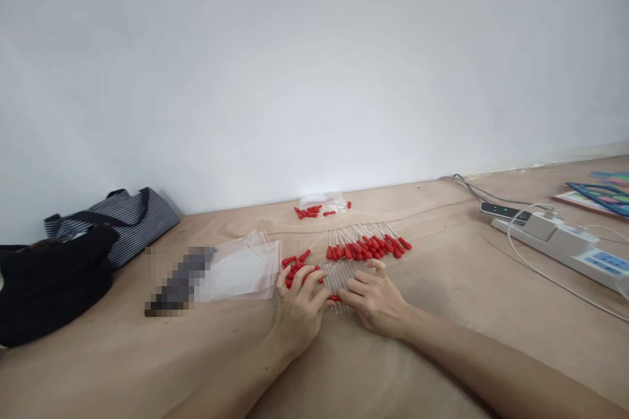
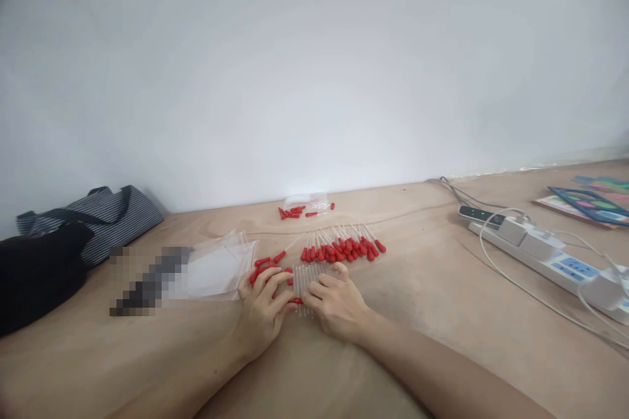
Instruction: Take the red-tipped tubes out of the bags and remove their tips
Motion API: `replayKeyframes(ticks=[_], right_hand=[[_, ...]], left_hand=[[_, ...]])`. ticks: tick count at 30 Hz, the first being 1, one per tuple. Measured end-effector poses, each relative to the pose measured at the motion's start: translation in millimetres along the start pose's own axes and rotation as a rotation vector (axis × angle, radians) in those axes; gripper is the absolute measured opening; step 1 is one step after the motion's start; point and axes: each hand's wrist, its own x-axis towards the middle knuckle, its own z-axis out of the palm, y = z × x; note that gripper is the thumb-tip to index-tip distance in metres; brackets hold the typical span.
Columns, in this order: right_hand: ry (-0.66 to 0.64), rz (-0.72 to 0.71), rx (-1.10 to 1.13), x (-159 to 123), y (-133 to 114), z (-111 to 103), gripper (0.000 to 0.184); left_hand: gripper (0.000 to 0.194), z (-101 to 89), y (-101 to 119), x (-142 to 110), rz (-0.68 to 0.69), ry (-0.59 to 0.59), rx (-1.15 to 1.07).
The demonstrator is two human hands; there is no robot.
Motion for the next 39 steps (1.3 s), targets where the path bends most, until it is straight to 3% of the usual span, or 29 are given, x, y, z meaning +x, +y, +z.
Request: replayKeyframes(ticks=[8,14,20,26,31,39], right_hand=[[-0.092,0.013,0.014,0,1,-6,0.028],[-0.123,0.114,0.043,-3,16,-17,0.045],[-0.18,0.426,0.018,-9,23,-9,0.03],[-0.134,0.493,0.081,-13,21,8,0.026],[-0.096,0.512,0.261,-14,16,15,0.028],[-0.082,0.534,0.351,-12,10,11,0.023]], left_hand=[[0.014,-0.5,-1,0,0.004,0.048,-0.03],[0.02,-14.2,-9,2,-0.113,-0.004,-0.017],[0.017,-17.6,-15,5,-0.197,0.014,-0.031],[0.018,-24.6,-39,5,-0.373,-0.019,0.067],[0.016,-29.8,-64,3,-0.549,-0.101,0.112],[0.013,-25.6,-62,0,-0.442,-0.265,0.048]])
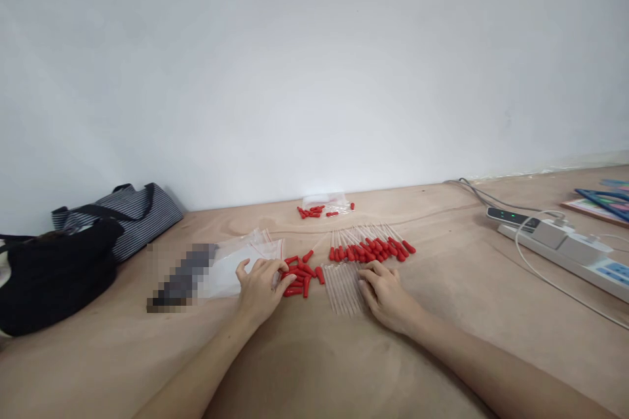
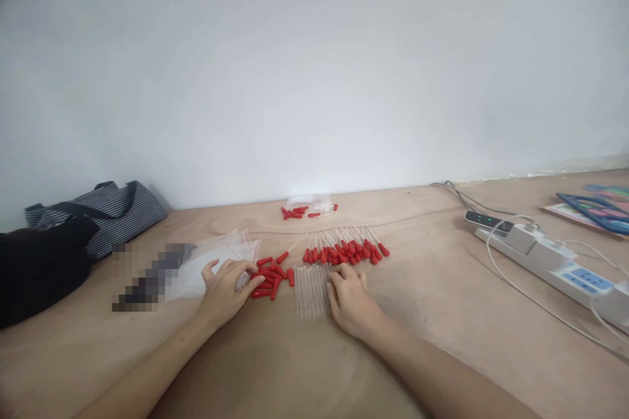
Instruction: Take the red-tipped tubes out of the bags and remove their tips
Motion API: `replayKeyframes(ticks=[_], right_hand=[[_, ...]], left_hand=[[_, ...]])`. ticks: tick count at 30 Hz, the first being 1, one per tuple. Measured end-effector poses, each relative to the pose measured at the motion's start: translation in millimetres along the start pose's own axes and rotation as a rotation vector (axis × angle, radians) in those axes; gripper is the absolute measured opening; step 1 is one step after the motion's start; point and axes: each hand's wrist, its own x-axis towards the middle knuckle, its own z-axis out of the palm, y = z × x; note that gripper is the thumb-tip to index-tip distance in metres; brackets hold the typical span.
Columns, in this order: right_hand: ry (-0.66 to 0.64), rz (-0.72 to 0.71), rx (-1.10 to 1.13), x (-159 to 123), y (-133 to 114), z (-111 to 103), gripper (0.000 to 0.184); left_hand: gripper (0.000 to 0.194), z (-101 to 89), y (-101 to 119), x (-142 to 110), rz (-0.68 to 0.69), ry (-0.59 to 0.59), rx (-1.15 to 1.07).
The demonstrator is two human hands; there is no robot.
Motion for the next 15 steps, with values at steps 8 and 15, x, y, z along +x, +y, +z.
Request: replayKeyframes(ticks=[8,15], right_hand=[[0.034,-0.028,-0.039,1,0,-3,0.025],[0.126,-0.016,-0.091,3,1,-9,0.023]], left_hand=[[0.02,0.4,6,19,-0.077,-0.017,0.032],[0.029,19.4,24,79,-0.256,-0.36,0.17]])
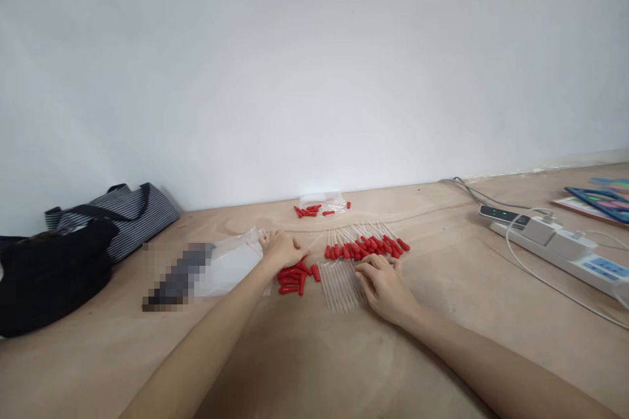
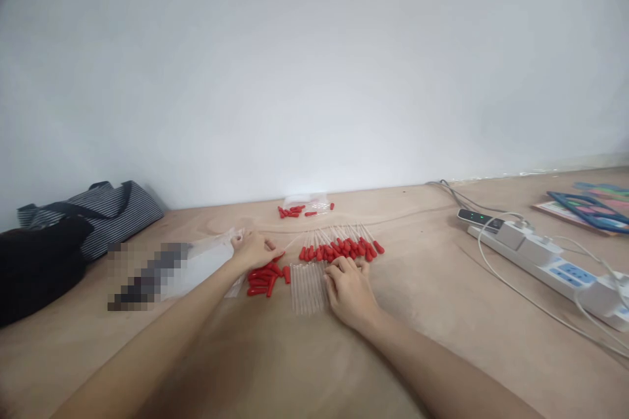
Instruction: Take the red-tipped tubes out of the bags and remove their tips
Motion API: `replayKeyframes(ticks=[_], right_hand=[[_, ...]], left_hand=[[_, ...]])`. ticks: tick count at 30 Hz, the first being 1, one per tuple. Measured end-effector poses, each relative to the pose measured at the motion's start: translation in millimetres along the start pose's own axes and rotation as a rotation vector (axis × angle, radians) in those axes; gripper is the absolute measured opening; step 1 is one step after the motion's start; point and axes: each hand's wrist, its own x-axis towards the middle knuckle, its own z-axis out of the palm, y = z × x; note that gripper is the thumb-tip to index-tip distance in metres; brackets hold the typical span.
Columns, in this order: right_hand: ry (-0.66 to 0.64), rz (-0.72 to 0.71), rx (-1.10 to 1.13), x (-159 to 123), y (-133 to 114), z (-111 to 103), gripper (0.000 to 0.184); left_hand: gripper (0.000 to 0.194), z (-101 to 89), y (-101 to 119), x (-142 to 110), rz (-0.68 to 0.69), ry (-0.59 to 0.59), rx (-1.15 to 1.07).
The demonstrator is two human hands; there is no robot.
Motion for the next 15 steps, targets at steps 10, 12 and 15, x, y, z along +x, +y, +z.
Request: replayKeyframes(ticks=[10,12,15], right_hand=[[0.054,-0.025,-0.033,2,5,-3,0.018],[0.098,-0.041,-0.031,2,4,-4,0.018],[0.188,-0.093,-0.021,2,0,-7,0.016]], left_hand=[[0.018,-15.2,17,-11,0.092,0.141,0.058],[0.019,-19.3,15,-34,0.171,0.198,0.043],[0.017,-11.8,12,-68,0.422,0.353,-0.044]])
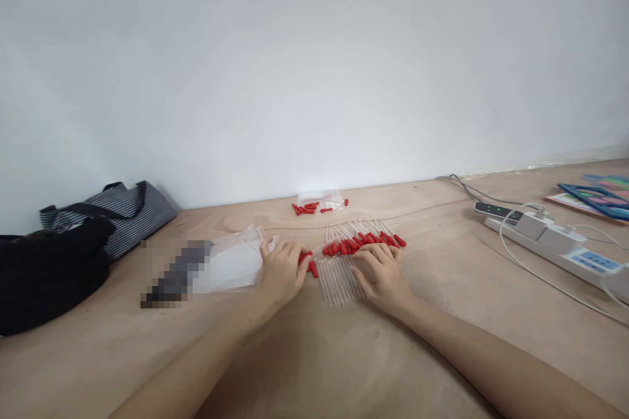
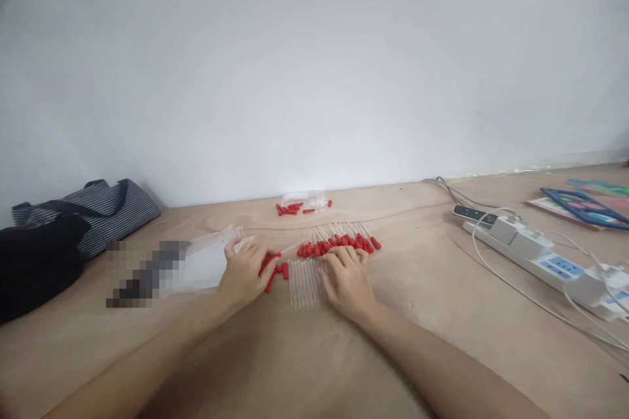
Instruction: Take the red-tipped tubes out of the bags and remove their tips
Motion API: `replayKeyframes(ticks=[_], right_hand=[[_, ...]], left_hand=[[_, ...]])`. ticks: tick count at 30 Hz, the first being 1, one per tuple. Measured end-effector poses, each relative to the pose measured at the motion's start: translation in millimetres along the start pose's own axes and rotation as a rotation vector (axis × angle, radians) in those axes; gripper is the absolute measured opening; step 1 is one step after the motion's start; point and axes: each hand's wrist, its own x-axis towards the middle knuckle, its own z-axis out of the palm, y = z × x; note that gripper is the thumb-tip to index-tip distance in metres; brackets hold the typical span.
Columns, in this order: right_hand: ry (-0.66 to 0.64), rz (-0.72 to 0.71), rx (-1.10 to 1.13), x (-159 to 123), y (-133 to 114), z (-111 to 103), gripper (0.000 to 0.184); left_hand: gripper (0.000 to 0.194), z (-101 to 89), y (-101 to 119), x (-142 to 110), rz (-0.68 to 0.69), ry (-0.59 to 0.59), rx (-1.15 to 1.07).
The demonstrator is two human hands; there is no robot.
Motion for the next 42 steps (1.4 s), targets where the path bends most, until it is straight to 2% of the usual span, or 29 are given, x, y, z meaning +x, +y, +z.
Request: replayKeyframes(ticks=[3,8,19,23,26,33,37,42], right_hand=[[0.006,-0.124,-0.03,0,-7,-3,0.023],[-0.043,-0.32,-0.06,-3,-14,3,0.015],[-0.026,-0.356,-0.131,-4,-21,10,0.018],[-0.069,-0.389,-0.149,-4,-24,14,0.025],[-0.099,-0.416,-0.156,-4,-24,15,0.023],[-0.19,-0.376,-0.149,-5,-22,14,0.022],[-0.202,-0.374,-0.166,-3,-21,9,0.032],[-0.25,-0.307,-0.216,2,-11,-3,0.049]], left_hand=[[0.014,9.5,10,-26,0.168,0.119,-0.079],[0.018,27.8,19,-41,0.254,0.241,-0.126],[0.015,36.3,17,-40,0.238,0.351,-0.146],[0.012,35.8,17,-40,0.224,0.333,-0.145],[0.01,34.3,16,-40,0.222,0.314,-0.144],[0.009,34.5,15,-40,0.219,0.287,-0.136],[0.009,33.4,15,-41,0.206,0.29,-0.142],[0.013,26.1,11,-40,0.143,0.272,-0.145]])
